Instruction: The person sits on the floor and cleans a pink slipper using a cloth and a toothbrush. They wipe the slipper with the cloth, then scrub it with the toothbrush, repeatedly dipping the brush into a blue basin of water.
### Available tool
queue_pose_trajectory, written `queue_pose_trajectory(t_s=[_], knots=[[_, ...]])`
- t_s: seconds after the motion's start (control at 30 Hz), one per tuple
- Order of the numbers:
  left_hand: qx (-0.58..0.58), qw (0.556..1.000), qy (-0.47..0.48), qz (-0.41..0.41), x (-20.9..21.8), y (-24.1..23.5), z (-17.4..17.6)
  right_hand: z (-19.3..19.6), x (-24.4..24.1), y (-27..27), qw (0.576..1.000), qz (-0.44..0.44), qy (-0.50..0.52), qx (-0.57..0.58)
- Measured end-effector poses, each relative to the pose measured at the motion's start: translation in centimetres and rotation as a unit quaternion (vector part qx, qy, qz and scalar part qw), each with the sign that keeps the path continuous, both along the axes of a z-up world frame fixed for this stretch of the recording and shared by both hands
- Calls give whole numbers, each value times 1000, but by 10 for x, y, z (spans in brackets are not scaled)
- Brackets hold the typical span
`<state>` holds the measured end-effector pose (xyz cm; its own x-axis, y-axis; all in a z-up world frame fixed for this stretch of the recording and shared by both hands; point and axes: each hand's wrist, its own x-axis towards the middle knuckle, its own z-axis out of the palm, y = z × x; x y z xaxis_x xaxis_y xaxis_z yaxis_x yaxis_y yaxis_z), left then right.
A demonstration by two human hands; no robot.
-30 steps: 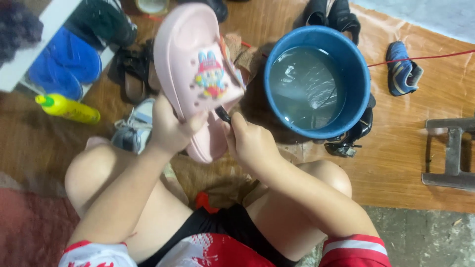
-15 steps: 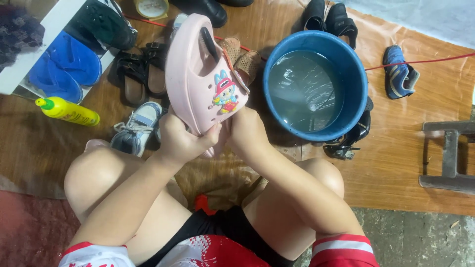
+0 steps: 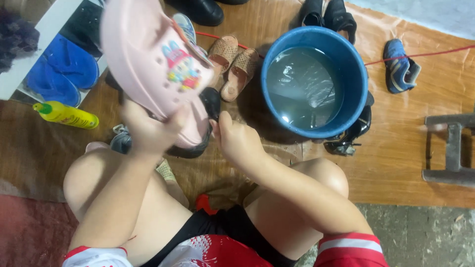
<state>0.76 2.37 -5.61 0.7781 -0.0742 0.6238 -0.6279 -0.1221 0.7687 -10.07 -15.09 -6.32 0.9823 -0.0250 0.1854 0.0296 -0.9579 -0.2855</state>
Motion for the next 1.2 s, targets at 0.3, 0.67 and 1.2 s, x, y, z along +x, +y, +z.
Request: queue_pose_trajectory(t_s=[0.3, 0.67, 1.2], knots=[[60, 996, -65, 15, 28, 35, 40, 4, -21, -30, 976, 99, 193, 10], [33, 983, 161, -83, 12, 11, 41, 49, -20, -132, 964, -83, 251, 39], [-29, 835, 539, -102, 5, -26, 20, 50, -23, -172, 938, -172, 279, 116]])
